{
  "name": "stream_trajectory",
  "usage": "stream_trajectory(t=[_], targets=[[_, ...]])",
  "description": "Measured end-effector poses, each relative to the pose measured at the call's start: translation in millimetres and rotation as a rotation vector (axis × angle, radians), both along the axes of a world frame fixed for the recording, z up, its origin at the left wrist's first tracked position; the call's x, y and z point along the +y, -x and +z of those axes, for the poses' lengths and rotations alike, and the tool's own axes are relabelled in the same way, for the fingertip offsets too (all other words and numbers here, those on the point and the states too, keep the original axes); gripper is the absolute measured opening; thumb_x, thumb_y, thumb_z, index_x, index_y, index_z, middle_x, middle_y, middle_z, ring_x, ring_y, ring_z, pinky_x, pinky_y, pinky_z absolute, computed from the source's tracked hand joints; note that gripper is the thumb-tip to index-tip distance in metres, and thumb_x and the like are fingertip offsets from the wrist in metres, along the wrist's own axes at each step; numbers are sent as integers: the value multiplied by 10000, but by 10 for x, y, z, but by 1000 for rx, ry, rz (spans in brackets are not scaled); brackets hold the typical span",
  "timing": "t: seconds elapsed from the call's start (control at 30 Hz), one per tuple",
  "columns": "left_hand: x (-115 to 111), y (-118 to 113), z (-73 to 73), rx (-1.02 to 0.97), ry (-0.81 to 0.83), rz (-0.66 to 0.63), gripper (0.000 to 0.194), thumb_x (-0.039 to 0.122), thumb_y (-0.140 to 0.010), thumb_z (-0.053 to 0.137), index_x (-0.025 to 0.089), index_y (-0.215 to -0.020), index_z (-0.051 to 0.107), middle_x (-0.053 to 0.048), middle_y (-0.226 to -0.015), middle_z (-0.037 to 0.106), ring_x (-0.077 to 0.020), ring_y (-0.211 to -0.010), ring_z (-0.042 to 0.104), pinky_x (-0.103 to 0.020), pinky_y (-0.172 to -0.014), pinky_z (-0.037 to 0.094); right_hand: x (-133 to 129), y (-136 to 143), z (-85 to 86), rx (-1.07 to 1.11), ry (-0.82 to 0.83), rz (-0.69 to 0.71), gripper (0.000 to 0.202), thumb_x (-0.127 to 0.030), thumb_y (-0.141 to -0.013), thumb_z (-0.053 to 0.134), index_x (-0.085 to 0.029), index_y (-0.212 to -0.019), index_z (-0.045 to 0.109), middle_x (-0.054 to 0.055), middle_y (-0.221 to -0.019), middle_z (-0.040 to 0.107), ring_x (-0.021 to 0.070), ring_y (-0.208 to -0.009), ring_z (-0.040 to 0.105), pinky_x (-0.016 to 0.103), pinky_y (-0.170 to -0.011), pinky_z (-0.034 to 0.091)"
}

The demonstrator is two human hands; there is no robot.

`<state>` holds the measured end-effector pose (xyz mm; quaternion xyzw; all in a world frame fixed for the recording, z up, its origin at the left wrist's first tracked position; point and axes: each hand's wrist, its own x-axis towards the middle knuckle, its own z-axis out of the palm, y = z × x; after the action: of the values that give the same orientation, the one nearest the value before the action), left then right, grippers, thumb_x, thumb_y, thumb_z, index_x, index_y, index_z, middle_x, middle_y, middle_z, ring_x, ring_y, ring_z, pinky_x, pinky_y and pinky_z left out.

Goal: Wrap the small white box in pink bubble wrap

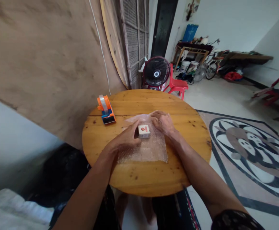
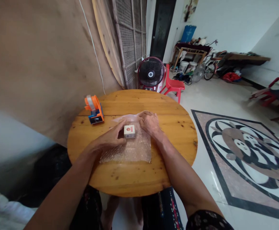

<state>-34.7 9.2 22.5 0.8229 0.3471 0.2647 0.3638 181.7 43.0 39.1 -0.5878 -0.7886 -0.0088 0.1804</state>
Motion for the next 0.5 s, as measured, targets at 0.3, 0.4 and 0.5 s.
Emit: stream_trajectory(t=[0.3,0.4,0.5], targets=[[-49,-31,14,113,-26,100,922,189,-680,618,171,-1505,208,-161,-1446,444,-326,-1292,453,-499,-1074,385,-80,12,86,106,133,232,296,-236,-880,530,-176,-1126,683,75,-1183,698,210,-1080,645,299,-911,469],[-53,-33,28,116,-43,93,938,194,-686,617,161,-1515,179,-160,-1444,446,-308,-1289,455,-473,-1078,383,-94,-22,110,65,199,230,329,-248,-862,551,-187,-1164,667,73,-1199,692,221,-1085,645,297,-905,473],[-46,-32,26,122,-59,99,951,191,-686,619,154,-1519,163,-164,-1477,405,-303,-1322,422,-465,-1106,353,-78,-83,130,-26,188,145,351,-213,-841,562,-172,-1175,662,94,-1222,676,235,-1094,636,307,-923,460]])
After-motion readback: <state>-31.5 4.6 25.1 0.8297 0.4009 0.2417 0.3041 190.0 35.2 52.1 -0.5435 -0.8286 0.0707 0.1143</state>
